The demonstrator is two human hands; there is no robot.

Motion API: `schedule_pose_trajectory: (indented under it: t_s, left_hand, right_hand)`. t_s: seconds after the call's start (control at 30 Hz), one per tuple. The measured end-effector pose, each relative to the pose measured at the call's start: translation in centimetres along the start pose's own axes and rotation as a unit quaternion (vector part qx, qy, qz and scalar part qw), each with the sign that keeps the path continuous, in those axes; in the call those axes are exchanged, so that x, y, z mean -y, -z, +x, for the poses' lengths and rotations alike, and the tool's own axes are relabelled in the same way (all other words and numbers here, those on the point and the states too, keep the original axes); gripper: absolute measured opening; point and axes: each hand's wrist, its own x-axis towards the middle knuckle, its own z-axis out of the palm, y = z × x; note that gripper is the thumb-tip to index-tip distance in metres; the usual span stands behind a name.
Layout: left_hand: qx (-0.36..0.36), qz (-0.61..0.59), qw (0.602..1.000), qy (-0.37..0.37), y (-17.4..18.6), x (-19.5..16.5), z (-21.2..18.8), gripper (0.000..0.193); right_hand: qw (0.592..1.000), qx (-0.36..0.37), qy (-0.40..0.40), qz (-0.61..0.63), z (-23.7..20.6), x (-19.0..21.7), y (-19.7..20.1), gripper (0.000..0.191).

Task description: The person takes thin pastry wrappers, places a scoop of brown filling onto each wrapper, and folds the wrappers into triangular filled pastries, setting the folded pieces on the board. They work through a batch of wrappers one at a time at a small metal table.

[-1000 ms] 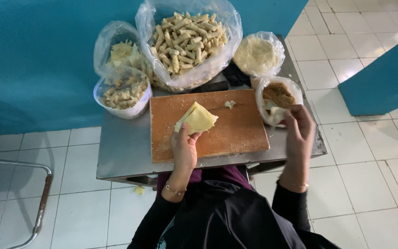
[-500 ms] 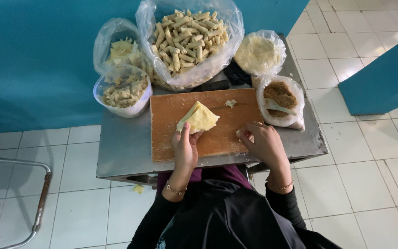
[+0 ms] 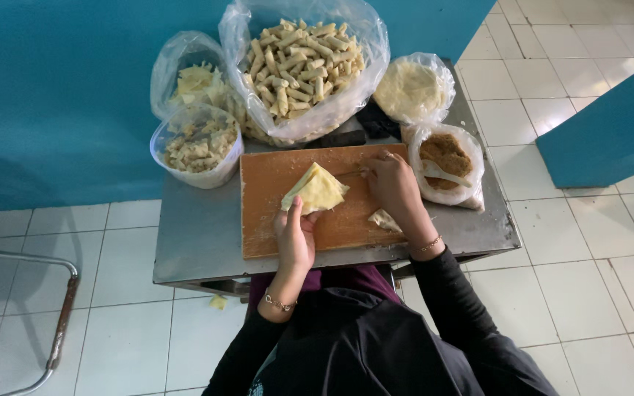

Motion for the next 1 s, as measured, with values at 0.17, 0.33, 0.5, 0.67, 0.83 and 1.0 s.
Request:
schedule_pose_trajectory:
  t_s: [0.17,0.33,0.5,0.67,0.83,1.0]
  left_hand:
    - [0.031,-0.015,0.999,-0.014,-0.1,0.3,0.1,0.042]
    - [0.018,-0.002,1.000,-0.009,0.4,0.8,0.3,0.042]
    - [0.001,0.012,1.000,0.004,0.5,1.0,0.3,0.042]
    - [0.032,-0.005,0.999,-0.009,-0.1,0.3,0.3,0.042]
    - [-0.003,-0.019,1.000,0.007,-0.1,0.3,0.6,0.041]
    - [0.037,0.020,0.999,-0.002,0.5,0.8,0.8,0.041]
  right_hand:
    - [0.996,0.062,-0.054,0.026,1.5,2.5,2.2,0.012]
    - [0.980,-0.087,0.150,0.093,2.5,10.5,8.0,0.014]
    - [0.902,-0.265,0.300,0.163,6.6,15.9,8.3,0.021]
    - [0.970,0.021,0.226,0.090,15.7,17.3,1.4,0.044]
    - [0.963,0.001,0.209,0.172,11.0,12.4,1.9,0.032]
    - [0.976,0.005,0.139,0.170,3.4,8.7,5.3,0.029]
